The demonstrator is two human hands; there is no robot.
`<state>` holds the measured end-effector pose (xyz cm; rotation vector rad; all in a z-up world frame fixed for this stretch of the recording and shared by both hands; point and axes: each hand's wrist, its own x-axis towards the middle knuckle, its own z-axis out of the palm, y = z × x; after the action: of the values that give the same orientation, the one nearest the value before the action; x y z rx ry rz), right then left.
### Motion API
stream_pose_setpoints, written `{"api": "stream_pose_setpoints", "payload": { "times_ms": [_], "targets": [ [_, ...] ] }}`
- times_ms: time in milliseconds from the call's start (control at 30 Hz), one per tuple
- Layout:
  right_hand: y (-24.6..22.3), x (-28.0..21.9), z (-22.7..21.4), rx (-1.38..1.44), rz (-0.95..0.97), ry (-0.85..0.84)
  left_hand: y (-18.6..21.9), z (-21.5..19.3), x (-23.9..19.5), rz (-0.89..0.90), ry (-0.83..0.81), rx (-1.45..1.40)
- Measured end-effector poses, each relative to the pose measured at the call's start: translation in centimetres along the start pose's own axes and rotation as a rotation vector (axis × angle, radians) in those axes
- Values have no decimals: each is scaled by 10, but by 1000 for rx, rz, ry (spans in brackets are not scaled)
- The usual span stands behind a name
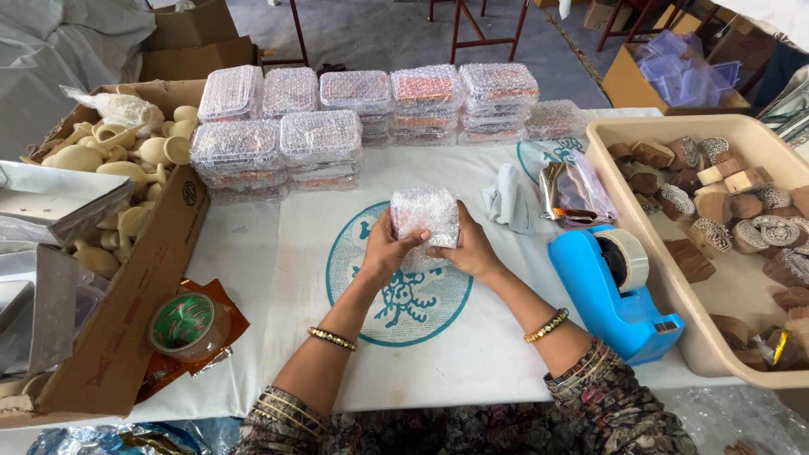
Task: The person wraps a small rectangular item in bubble wrap on a table, folding the edges and securing the package with clear tape from a blue dispenser. The workspace contains stacks of similar wrapped items and various other craft supplies.
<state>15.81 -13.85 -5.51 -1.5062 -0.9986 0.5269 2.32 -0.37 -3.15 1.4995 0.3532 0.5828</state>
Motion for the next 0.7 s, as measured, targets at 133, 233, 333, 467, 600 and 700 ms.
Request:
{"api": "stream_pose_setpoints", "payload": {
  "times_ms": [133,233,333,467,600,700],
  "targets": [
    [0,0,-2,22,41,13,-6,-1,2,30,-21,-16],
    [0,1,-12,233,-53,-122,-4,-1,3,28,-16,59],
    [-10,0,-20,169,-40,-244,-5,0,2,-1,15,84],
    [2,6,-21,434,187,-175,4,1,-1,-6,-22,68],
    [-3,7,-12,328,130,-70,-26,-3,6,233,-47,73],
    [-10,5,-4,286,113,4,-16,1,4,141,-33,15]
  ]
}}
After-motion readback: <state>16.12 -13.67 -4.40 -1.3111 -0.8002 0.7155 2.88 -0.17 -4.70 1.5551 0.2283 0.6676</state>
